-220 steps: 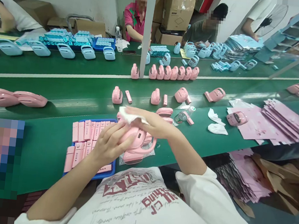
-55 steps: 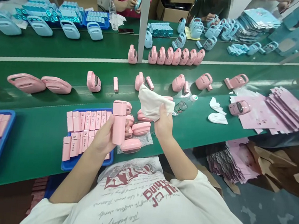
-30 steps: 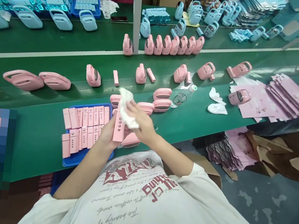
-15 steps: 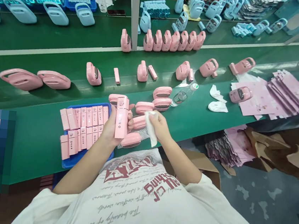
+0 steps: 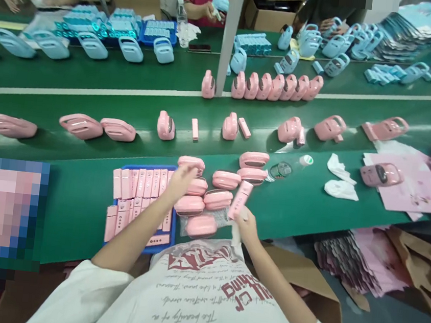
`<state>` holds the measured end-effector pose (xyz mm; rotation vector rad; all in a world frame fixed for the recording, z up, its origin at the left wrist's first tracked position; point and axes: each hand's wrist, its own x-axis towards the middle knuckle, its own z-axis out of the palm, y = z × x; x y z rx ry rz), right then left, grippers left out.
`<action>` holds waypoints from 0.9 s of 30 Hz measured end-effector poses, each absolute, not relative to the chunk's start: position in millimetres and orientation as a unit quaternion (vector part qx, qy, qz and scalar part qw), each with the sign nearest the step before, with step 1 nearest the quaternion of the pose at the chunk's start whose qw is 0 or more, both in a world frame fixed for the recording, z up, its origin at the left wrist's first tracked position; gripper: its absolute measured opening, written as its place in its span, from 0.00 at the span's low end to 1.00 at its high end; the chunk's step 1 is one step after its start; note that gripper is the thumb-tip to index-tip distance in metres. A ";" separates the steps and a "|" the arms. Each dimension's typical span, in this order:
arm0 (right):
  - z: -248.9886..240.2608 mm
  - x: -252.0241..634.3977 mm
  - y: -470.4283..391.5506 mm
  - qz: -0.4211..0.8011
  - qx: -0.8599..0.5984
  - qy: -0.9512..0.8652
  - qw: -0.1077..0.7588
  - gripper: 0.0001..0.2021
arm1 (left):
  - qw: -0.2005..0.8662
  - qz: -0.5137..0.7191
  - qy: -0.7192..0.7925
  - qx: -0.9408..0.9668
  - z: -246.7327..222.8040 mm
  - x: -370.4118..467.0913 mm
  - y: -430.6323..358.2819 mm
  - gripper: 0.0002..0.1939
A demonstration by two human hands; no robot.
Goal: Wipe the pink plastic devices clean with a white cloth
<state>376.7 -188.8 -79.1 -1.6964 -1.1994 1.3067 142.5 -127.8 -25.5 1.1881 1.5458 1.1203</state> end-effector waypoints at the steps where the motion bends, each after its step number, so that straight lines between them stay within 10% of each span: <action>1: -89.7 390.8 -191.9 0.482 -0.679 -0.443 0.333 0.11 | 0.389 0.451 0.649 0.474 -25.3 118.3 -114.8 0.21; 11: -144.5 487.0 -144.5 0.363 -0.849 -0.276 0.267 0.11 | 0.124 0.356 0.827 0.416 -22.3 -98.0 -7.0 0.11; 18: -134.0 509.2 -102.8 0.370 -0.821 -0.191 0.390 0.10 | 0.122 0.354 0.831 0.411 -42.3 -113.1 -6.3 0.17; 27: -75.7 495.0 -123.9 0.519 -0.598 -0.163 0.588 0.13 | 0.062 0.431 0.743 0.509 -13.1 -79.8 -78.0 0.02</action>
